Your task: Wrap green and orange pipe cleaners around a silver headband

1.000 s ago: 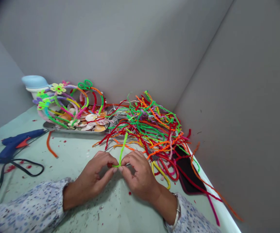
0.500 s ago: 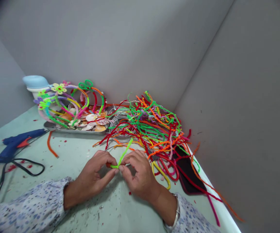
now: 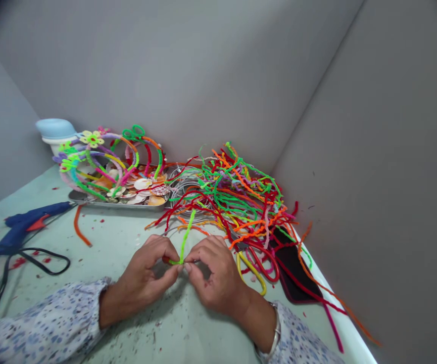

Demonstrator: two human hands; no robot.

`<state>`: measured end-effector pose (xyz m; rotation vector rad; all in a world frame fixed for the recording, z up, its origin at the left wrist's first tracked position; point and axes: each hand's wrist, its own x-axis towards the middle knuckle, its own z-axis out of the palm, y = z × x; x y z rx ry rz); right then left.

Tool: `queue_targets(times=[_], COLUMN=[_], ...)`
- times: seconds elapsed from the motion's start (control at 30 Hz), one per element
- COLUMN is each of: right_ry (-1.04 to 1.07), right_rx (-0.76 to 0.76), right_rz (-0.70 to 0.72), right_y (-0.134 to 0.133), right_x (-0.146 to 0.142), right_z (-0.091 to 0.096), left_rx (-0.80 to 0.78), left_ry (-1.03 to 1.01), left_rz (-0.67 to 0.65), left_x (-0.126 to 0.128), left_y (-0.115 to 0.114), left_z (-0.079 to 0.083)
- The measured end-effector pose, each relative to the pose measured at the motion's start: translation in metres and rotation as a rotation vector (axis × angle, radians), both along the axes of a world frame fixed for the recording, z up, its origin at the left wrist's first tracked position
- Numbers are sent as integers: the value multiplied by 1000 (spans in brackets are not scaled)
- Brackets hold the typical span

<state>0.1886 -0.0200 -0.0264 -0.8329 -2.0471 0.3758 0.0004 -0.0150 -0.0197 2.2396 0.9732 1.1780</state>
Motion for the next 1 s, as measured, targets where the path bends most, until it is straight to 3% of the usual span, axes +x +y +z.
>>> queue_targets(times=[0.23, 0.53, 0.8, 1.0], right_ry=[-15, 23, -24, -51], right_rx=[36, 115, 249, 281], right_rz=[-1, -48, -91, -117], right_y=[-1, -1, 2, 3], right_x=[-1, 0, 3, 1], right_z=[2, -2, -3, 0], left_rx=[-2, -59, -104, -147], left_ry=[9, 14, 5, -1], left_rz=[-15, 78, -40, -54], left_x=[-1, -1, -3, -2], left_y=[-2, 1, -3, -3], left_z=[4, -3, 6, 5])
